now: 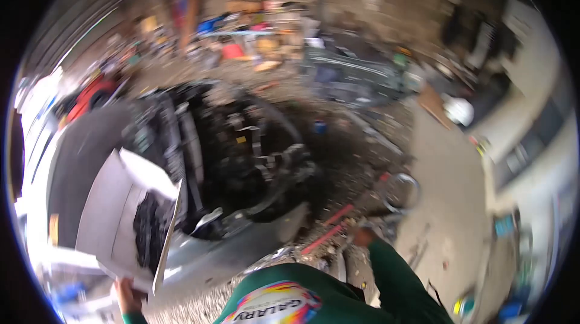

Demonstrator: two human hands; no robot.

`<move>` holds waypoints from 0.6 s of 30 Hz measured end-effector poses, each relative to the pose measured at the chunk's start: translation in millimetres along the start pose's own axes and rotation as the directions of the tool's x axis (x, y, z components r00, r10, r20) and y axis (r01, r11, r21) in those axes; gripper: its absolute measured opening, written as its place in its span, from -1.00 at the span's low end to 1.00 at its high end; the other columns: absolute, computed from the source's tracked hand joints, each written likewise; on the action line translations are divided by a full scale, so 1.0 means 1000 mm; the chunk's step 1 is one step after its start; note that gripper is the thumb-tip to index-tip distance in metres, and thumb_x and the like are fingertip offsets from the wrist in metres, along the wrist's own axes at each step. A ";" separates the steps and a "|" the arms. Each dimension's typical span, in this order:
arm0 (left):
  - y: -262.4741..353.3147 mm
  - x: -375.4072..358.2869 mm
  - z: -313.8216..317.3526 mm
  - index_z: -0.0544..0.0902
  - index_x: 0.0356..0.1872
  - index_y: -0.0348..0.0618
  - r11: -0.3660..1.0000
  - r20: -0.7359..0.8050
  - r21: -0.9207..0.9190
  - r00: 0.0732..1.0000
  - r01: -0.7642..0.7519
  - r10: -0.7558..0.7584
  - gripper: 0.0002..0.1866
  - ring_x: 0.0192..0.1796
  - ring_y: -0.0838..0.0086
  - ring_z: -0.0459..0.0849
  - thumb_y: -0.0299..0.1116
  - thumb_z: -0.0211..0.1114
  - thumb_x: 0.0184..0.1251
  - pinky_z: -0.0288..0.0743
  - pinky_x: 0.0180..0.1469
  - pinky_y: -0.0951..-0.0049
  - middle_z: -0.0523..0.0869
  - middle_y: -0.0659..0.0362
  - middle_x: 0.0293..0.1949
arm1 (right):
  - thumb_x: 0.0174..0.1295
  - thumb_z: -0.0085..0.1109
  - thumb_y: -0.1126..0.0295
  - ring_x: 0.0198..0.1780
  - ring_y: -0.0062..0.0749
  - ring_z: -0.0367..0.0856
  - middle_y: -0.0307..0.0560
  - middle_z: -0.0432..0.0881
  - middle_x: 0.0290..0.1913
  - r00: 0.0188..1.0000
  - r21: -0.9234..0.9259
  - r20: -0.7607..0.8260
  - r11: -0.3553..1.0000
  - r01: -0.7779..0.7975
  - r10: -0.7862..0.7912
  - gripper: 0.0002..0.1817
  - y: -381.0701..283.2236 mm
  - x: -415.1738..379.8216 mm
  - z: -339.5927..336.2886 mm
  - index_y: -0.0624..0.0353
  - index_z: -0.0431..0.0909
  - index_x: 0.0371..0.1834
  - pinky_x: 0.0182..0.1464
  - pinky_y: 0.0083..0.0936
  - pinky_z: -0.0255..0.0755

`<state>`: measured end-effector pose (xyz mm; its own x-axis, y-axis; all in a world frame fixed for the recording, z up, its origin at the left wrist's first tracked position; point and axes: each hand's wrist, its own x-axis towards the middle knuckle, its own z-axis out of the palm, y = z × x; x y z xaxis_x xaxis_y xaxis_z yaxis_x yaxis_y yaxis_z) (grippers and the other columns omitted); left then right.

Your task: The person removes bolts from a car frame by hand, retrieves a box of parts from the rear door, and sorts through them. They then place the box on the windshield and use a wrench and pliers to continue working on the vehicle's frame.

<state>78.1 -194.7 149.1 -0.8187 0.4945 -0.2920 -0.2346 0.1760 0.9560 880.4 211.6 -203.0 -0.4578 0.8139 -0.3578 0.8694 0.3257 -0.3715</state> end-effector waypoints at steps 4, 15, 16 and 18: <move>0.036 -0.047 0.135 0.68 -0.21 -0.31 0.985 -0.003 0.097 0.990 0.139 -0.140 -0.84 -0.42 0.28 0.67 -0.40 0.38 0.45 0.66 -0.32 0.20 0.70 0.09 -0.36 | 0.40 0.21 0.24 -0.10 0.24 0.84 0.28 0.84 -0.15 0.987 0.161 -0.077 0.978 -0.131 0.145 -0.74 -0.070 -0.013 -0.026 0.20 0.79 -0.22 -0.02 0.17 0.66; -0.060 0.037 0.383 0.67 0.23 -0.29 0.877 0.859 0.437 0.383 -0.199 -0.341 -0.57 -0.07 0.15 0.86 -0.46 0.28 0.34 0.87 -0.13 0.04 0.81 0.02 0.01 | 0.65 0.26 -0.17 0.22 -0.26 0.76 -0.23 0.77 0.28 0.810 0.998 -0.033 -0.029 0.062 0.586 -0.35 -0.170 -0.249 -0.055 0.05 0.58 0.56 0.26 -0.13 0.67; -0.069 0.014 0.421 0.61 0.27 -0.26 0.882 0.857 0.448 0.353 -0.150 -0.375 -0.48 -0.09 0.15 0.88 -0.56 0.22 0.21 0.91 -0.23 0.02 0.80 0.04 0.00 | 0.61 0.30 -0.20 0.32 -0.20 0.73 -0.12 0.73 0.37 0.812 0.992 -0.092 -0.016 0.123 0.576 -0.27 -0.177 -0.268 -0.064 0.07 0.54 0.61 0.25 -0.13 0.70; -0.088 -0.027 0.478 0.58 0.18 -0.08 0.747 0.853 0.520 0.294 -0.415 -0.431 -0.63 -0.17 0.22 0.80 -0.41 0.32 0.36 0.90 -0.25 0.16 0.72 0.10 -0.07 | 0.57 0.35 -0.24 0.42 -0.13 0.69 0.00 0.69 0.45 0.784 0.979 -0.151 -0.016 0.201 0.602 -0.19 -0.183 -0.295 -0.061 0.10 0.50 0.65 0.24 -0.14 0.72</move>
<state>370.9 183.4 59.6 0.3081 0.7956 -0.5217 0.4366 0.3690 0.8205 867.3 -58.4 23.2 0.1923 0.9068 -0.3750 -0.2883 -0.3131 -0.9049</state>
